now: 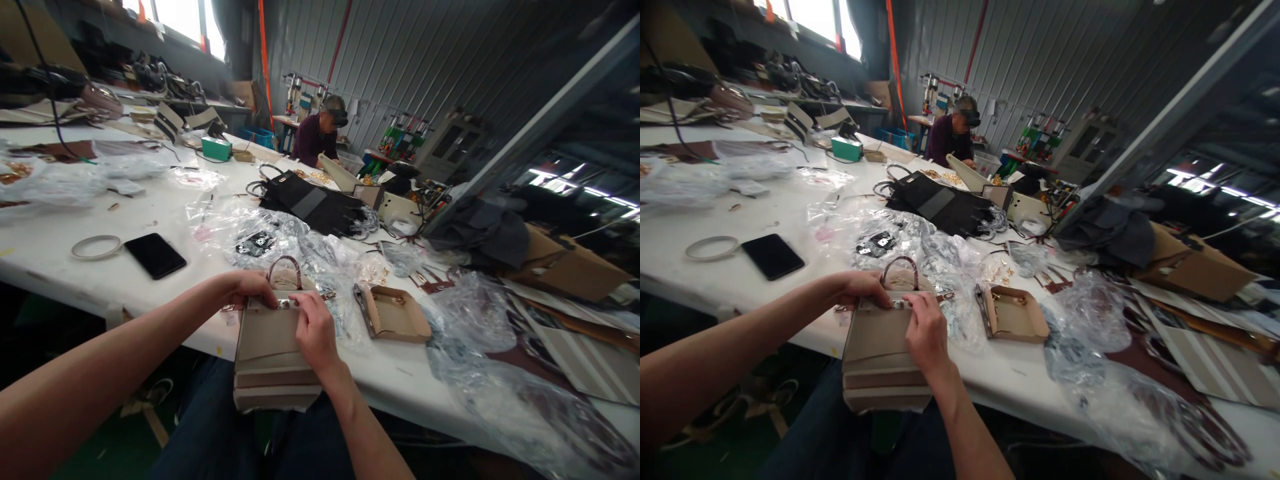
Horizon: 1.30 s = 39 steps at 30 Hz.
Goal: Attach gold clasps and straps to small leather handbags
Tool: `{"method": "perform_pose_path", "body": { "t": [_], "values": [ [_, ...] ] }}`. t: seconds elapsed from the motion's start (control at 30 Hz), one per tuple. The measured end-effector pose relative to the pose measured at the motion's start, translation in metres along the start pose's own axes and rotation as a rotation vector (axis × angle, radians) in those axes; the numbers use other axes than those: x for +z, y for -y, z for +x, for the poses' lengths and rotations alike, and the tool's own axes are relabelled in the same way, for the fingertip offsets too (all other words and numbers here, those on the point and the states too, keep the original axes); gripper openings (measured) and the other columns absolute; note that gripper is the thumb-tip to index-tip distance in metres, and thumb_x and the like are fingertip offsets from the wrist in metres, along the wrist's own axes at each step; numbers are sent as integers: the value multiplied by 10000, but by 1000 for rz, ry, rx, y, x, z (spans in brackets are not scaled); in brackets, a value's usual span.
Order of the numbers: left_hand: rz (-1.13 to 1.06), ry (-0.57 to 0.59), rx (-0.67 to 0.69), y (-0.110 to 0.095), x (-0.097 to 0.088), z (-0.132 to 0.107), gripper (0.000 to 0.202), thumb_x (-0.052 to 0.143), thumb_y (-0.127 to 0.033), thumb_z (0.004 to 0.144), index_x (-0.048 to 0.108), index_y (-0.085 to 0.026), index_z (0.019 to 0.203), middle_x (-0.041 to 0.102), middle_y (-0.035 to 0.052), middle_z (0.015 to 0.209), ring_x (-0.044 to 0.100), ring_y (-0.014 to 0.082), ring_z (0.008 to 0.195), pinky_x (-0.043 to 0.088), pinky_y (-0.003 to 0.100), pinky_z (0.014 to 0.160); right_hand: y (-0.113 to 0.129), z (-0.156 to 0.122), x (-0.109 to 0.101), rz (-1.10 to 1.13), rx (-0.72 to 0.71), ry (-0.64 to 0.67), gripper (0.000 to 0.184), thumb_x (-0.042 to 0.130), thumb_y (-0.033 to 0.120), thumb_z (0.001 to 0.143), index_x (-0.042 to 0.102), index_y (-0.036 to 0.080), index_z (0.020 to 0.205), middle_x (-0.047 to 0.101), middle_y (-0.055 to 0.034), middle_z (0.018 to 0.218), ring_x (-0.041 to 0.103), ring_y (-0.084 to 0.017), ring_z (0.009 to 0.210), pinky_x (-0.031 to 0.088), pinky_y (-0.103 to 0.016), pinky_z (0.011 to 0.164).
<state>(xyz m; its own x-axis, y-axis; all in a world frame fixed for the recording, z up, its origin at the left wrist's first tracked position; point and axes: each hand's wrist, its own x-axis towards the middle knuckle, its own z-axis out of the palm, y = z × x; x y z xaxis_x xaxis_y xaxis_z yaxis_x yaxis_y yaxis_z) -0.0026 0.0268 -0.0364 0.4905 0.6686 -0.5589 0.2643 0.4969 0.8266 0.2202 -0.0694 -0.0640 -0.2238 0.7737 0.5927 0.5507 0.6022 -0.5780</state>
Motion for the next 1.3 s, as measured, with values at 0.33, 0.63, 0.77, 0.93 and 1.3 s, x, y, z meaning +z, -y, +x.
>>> {"method": "perform_pose_path", "body": {
  "t": [0.33, 0.63, 0.77, 0.93, 1.3],
  "values": [
    [-23, 64, 19, 2, -2, -1, 353, 946, -224, 508, 832, -145, 833, 850, 150, 877, 793, 304, 721, 658, 332, 606, -76, 42, -95, -165, 429, -186, 230, 647, 245, 975, 822, 158, 1096, 778, -180, 1082, 732, -301, 993, 621, -439, 897],
    [-59, 96, 26, 3, 1, -3, 387, 958, -221, 494, 846, -137, 854, 859, 161, 916, 808, 318, 753, 670, 334, 627, -18, 21, -96, 929, 627, -248, 309, 766, 288, 901, 729, 256, 1205, 611, -10, 935, 546, -154, 724, 458, -246, 552],
    [-52, 85, 23, 1, 1, -4, 410, 967, -233, 492, 860, -140, 876, 863, 158, 918, 807, 318, 747, 657, 321, 596, 10, 16, -97, 897, 565, -185, 288, 669, 310, 990, 706, 275, 1273, 591, -48, 1012, 544, -190, 799, 499, -292, 617],
    [-46, 85, 28, -2, 3, -6, 402, 974, -235, 485, 855, -141, 857, 858, 147, 883, 813, 320, 770, 660, 310, 606, 23, 12, -99, 896, 526, -163, 279, 653, 325, 1014, 705, 291, 1286, 578, -72, 1095, 538, -204, 838, 513, -315, 654],
    [-31, 80, 26, -2, 2, -8, 434, 999, -262, 485, 869, -121, 874, 863, 164, 911, 811, 316, 763, 669, 317, 624, 41, 7, -94, 1049, 603, -228, 230, 782, 369, 986, 781, 268, 1193, 568, -51, 977, 494, -178, 794, 522, -288, 642]
  ]
}}
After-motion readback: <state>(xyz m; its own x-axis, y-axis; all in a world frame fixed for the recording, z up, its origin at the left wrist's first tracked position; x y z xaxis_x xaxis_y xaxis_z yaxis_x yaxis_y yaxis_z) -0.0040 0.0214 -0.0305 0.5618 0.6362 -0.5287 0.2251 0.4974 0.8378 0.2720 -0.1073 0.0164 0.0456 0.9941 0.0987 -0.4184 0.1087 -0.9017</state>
